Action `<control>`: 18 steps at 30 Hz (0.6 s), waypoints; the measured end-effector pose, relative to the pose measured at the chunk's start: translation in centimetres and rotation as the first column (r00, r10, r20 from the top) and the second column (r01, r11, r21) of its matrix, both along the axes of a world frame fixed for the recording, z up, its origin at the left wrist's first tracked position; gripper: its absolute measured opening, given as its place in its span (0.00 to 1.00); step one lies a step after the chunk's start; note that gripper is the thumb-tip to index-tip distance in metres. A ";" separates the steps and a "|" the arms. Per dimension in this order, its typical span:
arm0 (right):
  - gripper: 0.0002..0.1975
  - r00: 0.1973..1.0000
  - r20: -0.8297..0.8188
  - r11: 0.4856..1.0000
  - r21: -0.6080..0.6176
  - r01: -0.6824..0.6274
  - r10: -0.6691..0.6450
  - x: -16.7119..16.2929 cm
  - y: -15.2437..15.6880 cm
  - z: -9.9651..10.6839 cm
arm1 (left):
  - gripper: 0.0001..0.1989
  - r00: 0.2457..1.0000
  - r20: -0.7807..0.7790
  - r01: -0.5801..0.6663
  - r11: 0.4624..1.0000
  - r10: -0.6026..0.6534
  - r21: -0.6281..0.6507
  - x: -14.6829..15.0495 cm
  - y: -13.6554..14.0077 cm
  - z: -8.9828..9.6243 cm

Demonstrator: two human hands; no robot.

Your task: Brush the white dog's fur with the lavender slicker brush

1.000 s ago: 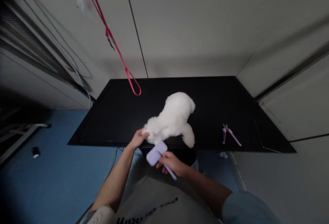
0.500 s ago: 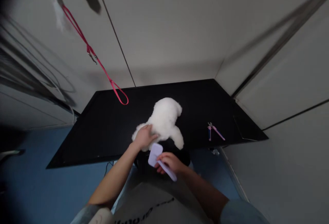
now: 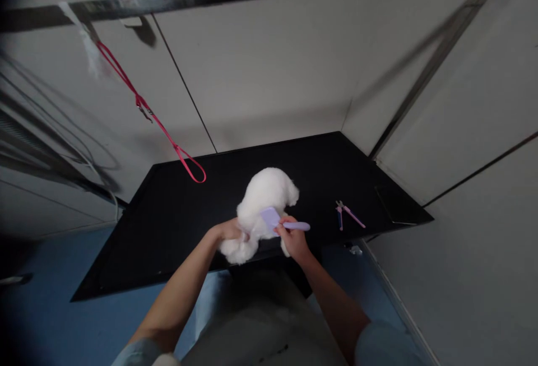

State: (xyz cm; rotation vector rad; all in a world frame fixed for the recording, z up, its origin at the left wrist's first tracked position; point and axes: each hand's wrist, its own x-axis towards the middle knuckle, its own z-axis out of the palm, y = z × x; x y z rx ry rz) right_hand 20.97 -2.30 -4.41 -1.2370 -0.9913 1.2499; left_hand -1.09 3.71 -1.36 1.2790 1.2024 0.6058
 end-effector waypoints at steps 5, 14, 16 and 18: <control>0.23 0.997 -0.019 0.993 -0.087 -0.082 0.080 -1.0 -1.5 -0.1 | 0.18 0.977 0.007 0.214 0.976 -0.214 -0.047 0.0 -0.5 -0.4; 0.23 0.994 -0.075 0.994 -0.082 0.068 -0.074 -0.4 -2.3 1.7 | 0.21 0.969 0.146 0.222 0.959 -0.198 -0.178 -1.1 -0.7 0.4; 0.25 0.991 -0.130 0.985 -0.170 -0.010 -0.012 -0.9 -2.5 1.4 | 0.21 0.966 0.212 0.195 0.957 -0.150 -0.215 -1.4 -0.5 0.0; 0.25 0.979 -0.130 0.983 -0.114 0.145 -0.160 -0.8 -2.4 1.4 | 0.19 0.956 0.276 0.192 0.925 -0.101 -0.329 -1.7 -0.5 -0.8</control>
